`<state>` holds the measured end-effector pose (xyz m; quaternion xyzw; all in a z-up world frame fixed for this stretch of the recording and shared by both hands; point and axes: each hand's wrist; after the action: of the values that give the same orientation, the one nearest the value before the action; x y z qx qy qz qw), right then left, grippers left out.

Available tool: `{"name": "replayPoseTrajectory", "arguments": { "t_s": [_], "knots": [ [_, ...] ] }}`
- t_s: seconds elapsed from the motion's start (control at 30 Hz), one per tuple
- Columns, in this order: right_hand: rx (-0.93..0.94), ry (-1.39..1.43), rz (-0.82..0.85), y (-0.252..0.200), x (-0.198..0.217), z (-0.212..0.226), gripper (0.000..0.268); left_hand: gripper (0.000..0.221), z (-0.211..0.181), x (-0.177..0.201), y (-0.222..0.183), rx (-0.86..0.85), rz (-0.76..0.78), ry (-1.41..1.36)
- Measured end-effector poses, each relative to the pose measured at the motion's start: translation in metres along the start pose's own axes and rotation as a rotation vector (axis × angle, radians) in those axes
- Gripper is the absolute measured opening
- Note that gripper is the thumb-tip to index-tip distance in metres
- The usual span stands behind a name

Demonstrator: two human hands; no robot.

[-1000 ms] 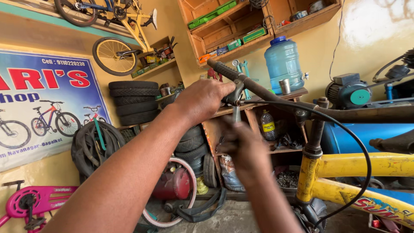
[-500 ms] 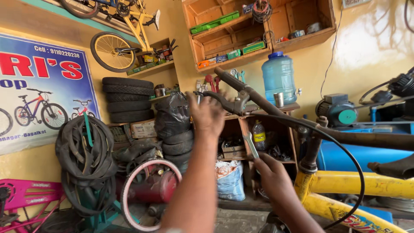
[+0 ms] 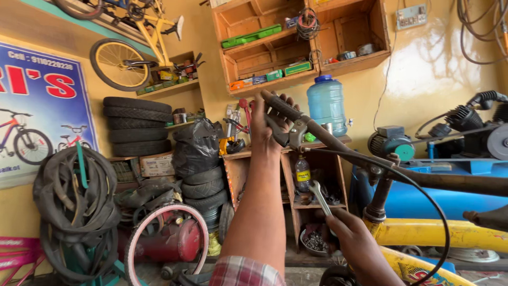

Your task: The person adjusts the front fender and brake assembly of a yellow bicycle using a wrench and pliers at a repair station.

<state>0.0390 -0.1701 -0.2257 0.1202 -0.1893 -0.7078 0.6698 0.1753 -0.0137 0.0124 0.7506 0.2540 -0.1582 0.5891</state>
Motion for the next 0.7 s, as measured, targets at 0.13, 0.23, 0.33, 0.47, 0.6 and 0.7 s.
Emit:
{"name": "replayPoseTrajectory", "arguments": {
  "t_s": [0.13,0.23,0.33,0.47,0.6,0.7],
  "knots": [
    [0.042,0.049,-0.047,-0.003,-0.018,0.045,0.026,0.075,-0.003,-0.025,-0.027,0.02,-0.049,-0.183],
    [0.112,0.214,-0.028,-0.004,-0.032,0.076,0.021,0.075,-0.005,-0.007,0.001,0.083,0.001,-0.22],
    [0.176,0.116,-0.071,-0.004,-0.043,0.1,0.022,0.054,-0.004,0.009,0.026,0.058,0.029,0.031],
    [0.123,0.109,-0.149,-0.008,-0.055,0.115,0.022,0.065,-0.017,-0.003,0.004,-0.006,-0.292,0.168],
    [0.233,0.208,-0.165,0.0,-0.067,0.11,0.02,0.083,-0.043,-0.035,-0.029,-0.29,-0.512,0.732],
    [0.244,0.258,-0.198,0.009,-0.077,0.103,0.022,0.085,-0.044,-0.066,-0.047,-0.647,-0.078,1.456]
  ]
}}
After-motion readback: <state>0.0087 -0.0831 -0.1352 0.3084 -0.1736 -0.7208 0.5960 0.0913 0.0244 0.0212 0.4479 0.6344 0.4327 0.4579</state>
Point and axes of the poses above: each hand's wrist, its own y-axis towards the middle knuckle, its own x-axis out of the back of the hand, z = x × y, and after that the axes turned 14 degrees about -y, right-handed
